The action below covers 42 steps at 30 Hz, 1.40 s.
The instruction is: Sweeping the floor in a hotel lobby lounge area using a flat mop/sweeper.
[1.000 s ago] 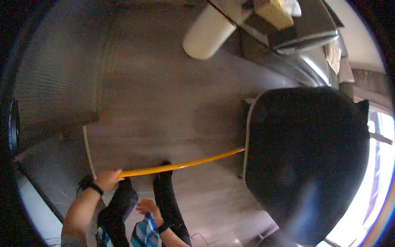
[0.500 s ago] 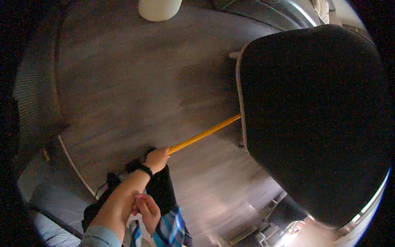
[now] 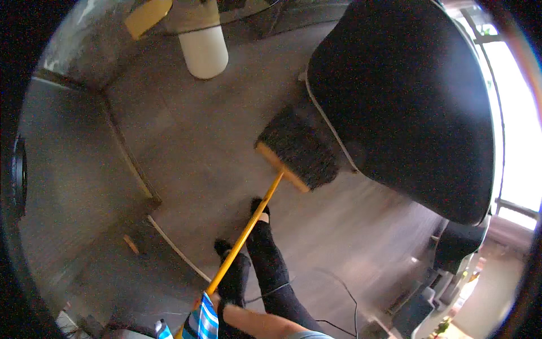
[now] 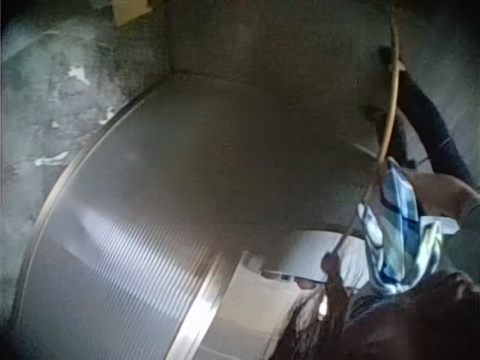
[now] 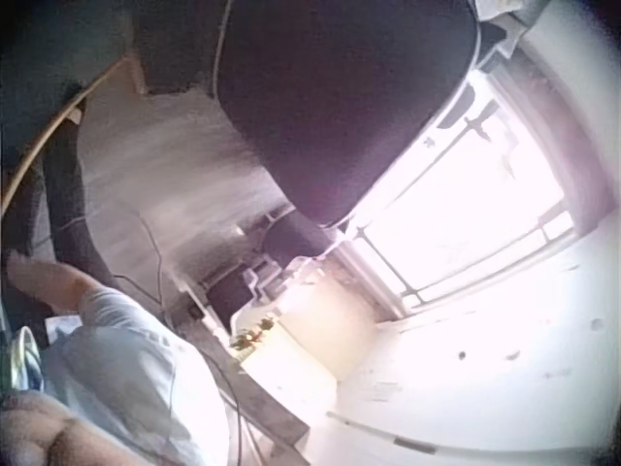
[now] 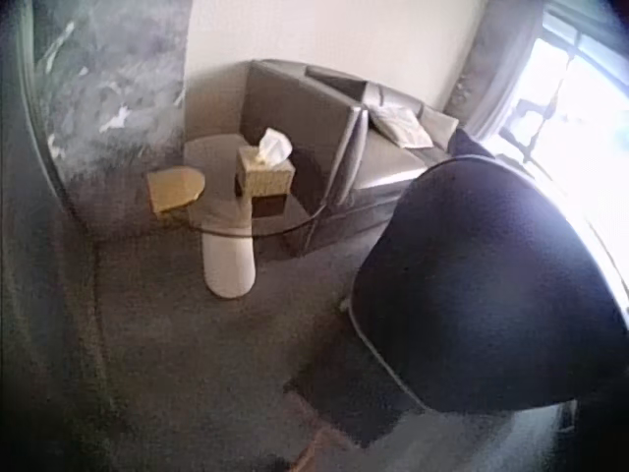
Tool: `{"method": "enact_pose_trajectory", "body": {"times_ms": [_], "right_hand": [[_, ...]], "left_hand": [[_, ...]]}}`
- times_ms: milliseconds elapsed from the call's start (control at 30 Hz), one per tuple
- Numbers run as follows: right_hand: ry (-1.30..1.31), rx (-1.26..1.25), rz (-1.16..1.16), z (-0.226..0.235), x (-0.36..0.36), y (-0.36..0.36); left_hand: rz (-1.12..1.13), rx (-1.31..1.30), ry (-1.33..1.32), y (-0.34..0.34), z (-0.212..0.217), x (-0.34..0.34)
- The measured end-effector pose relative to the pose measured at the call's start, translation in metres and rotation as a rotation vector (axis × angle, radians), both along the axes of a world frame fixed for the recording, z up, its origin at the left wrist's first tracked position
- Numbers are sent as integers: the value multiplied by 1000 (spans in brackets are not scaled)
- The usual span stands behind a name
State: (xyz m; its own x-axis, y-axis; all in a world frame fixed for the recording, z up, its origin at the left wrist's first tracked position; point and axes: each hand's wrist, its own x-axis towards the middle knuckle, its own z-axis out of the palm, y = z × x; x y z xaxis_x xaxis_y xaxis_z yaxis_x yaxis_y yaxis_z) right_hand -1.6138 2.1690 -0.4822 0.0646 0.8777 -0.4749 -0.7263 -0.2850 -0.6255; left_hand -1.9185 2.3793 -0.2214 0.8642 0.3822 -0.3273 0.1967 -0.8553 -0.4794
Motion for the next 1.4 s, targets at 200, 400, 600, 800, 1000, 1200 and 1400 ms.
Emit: {"method": "enact_pose_trajectory", "body": {"times_ms": [200, 400, 600, 800, 1000, 1200, 1400], "right_hand": [[1069, -284, -316, 135, 18, 103], [1025, -251, -670, 169, 137, 98], [1010, -185, -1265, 162, 199, -32], [619, -506, -1735, 155, 236, -167], [721, -542, -1854, 153, 246, -215], [795, -779, -1450, 273, 312, -117], [1009, -533, -931, 328, 380, -21]], "left_hand": [[177, 163, -52, 69, 178, 47], [54, -123, 126, 131, 221, 265], [-464, -449, -261, 15, 208, 449], [-607, -759, -115, -112, 178, 520], [-723, -1023, -96, -156, 219, 530], [-16, -1271, -453, -91, 317, 554], [29, -1308, -1057, -58, 375, 588]]}}
